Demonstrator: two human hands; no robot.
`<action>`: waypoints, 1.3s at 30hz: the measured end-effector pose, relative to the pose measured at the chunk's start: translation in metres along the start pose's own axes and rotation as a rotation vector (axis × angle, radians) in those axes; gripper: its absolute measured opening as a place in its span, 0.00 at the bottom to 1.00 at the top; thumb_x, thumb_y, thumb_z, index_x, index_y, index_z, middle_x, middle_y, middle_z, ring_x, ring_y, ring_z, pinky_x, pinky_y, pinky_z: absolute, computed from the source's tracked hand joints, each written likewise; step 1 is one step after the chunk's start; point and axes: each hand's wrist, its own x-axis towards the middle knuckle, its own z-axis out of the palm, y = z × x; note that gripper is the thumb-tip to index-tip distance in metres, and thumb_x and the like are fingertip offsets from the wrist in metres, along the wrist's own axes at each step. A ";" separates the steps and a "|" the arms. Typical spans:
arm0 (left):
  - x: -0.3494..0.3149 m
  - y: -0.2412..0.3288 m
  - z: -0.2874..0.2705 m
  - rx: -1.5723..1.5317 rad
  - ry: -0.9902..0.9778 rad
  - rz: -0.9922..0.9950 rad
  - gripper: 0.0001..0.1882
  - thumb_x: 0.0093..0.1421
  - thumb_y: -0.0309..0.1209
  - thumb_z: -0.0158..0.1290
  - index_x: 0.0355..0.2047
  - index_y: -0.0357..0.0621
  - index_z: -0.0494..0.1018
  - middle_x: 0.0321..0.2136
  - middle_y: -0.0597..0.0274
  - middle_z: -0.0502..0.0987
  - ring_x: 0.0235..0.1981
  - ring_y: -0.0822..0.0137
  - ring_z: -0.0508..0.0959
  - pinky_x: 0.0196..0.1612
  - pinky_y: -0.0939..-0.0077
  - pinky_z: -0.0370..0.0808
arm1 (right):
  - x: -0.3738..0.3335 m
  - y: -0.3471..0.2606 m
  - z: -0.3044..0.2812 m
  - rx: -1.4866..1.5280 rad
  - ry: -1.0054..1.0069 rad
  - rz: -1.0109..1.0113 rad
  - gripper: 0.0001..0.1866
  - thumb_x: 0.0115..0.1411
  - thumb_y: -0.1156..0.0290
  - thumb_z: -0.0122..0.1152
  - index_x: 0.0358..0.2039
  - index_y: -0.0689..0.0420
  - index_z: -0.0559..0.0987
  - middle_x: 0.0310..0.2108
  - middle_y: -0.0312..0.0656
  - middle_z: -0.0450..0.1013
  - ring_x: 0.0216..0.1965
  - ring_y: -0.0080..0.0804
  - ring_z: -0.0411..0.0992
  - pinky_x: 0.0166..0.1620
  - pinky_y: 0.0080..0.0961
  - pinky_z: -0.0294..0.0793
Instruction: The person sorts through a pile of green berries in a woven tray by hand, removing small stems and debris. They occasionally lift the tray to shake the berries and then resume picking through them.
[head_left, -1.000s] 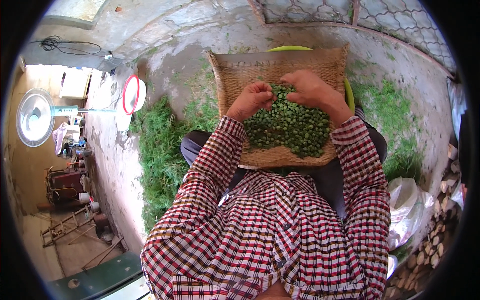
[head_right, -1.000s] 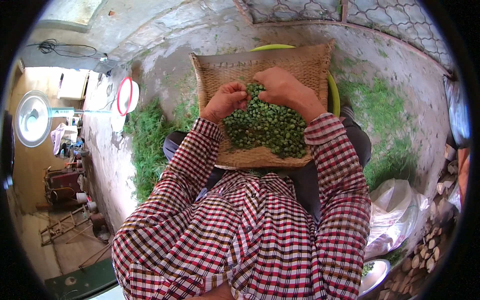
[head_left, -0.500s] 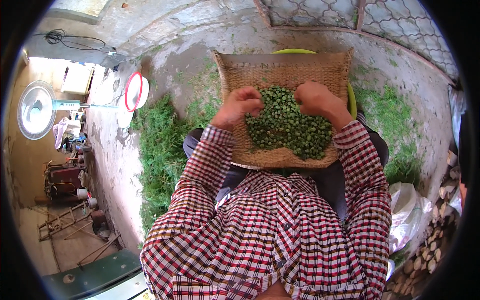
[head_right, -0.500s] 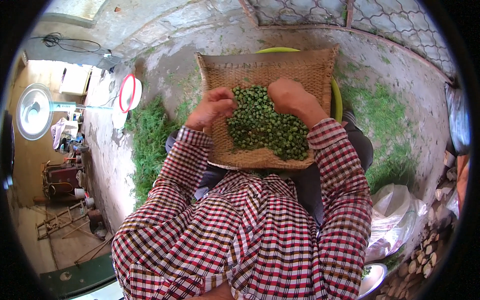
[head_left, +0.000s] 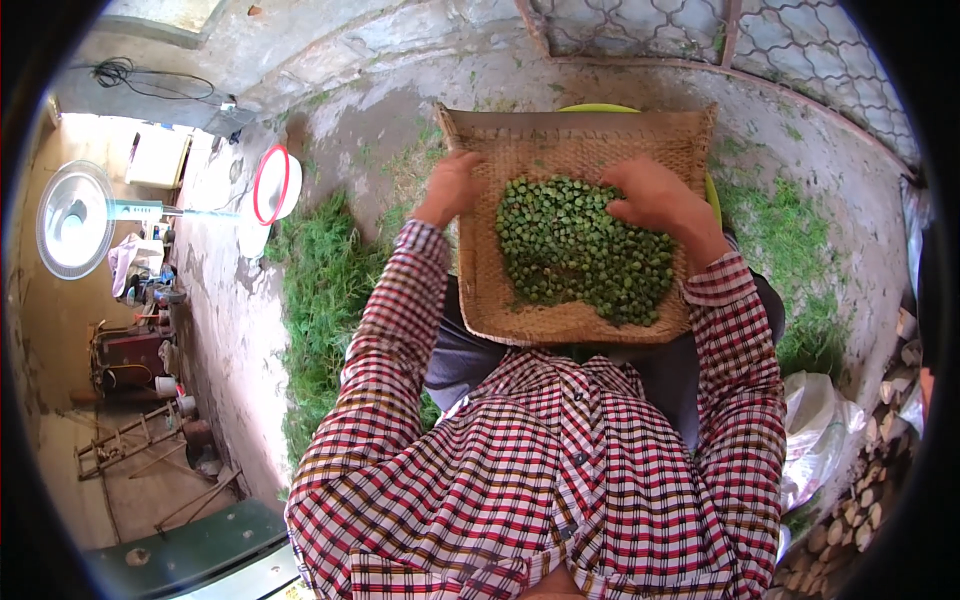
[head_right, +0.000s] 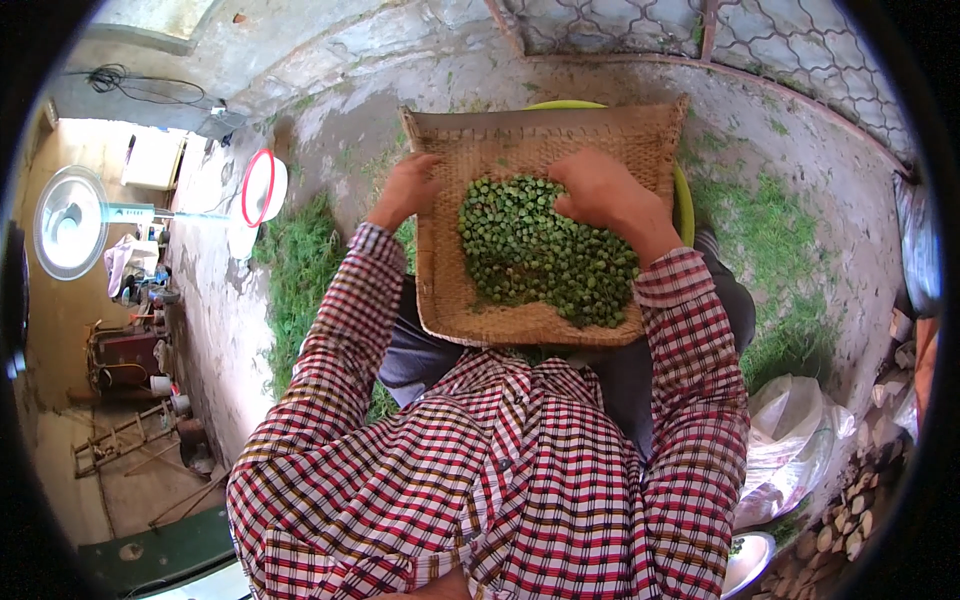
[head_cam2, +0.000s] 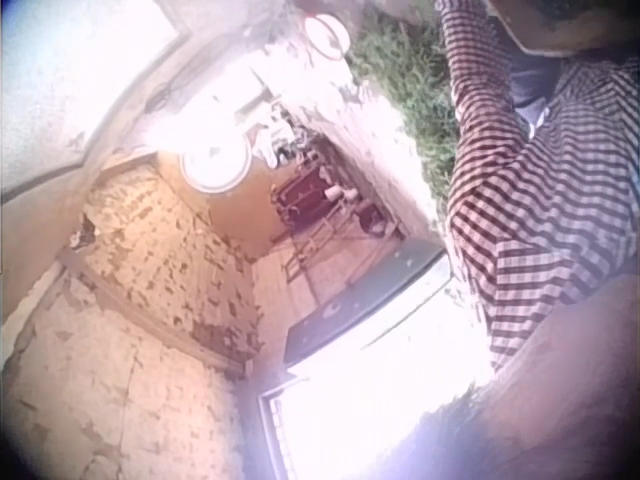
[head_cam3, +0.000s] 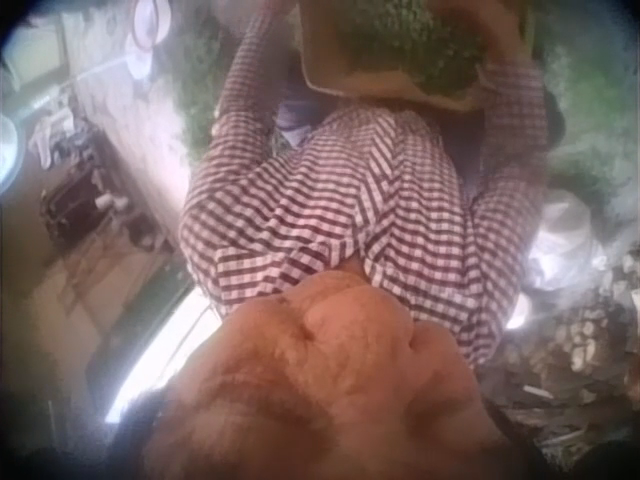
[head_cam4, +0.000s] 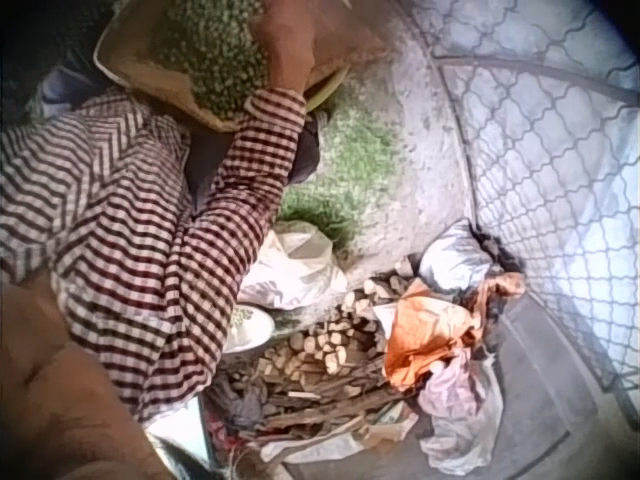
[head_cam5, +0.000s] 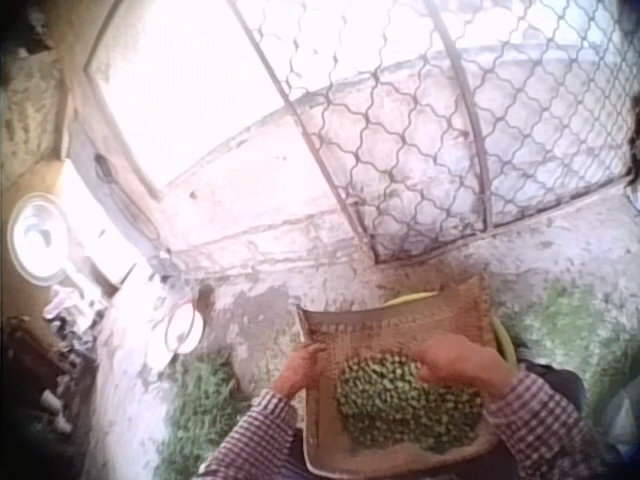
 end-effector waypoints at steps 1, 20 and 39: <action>0.010 0.012 0.007 -0.084 -0.030 0.033 0.21 0.51 0.35 0.52 0.46 0.43 0.70 0.48 0.47 0.67 0.48 0.52 0.68 0.51 0.63 0.66 | 0.000 -0.001 -0.001 -0.002 0.003 0.002 0.15 0.45 0.68 0.58 0.33 0.62 0.74 0.32 0.54 0.71 0.37 0.51 0.69 0.40 0.41 0.69; 0.087 0.026 0.098 -0.003 -0.049 0.032 0.11 0.49 0.31 0.52 0.34 0.48 0.75 0.38 0.56 0.72 0.39 0.54 0.73 0.41 0.63 0.70 | -0.020 -0.011 -0.008 -0.031 0.129 0.121 0.11 0.47 0.70 0.59 0.29 0.60 0.70 0.27 0.49 0.69 0.34 0.49 0.68 0.37 0.41 0.68; 0.113 0.037 0.101 -0.085 0.011 0.073 0.10 0.50 0.28 0.49 0.33 0.41 0.73 0.33 0.48 0.72 0.38 0.49 0.71 0.41 0.60 0.69 | -0.022 -0.016 -0.010 -0.025 0.104 0.189 0.09 0.46 0.71 0.59 0.26 0.61 0.71 0.27 0.50 0.69 0.33 0.47 0.70 0.37 0.39 0.69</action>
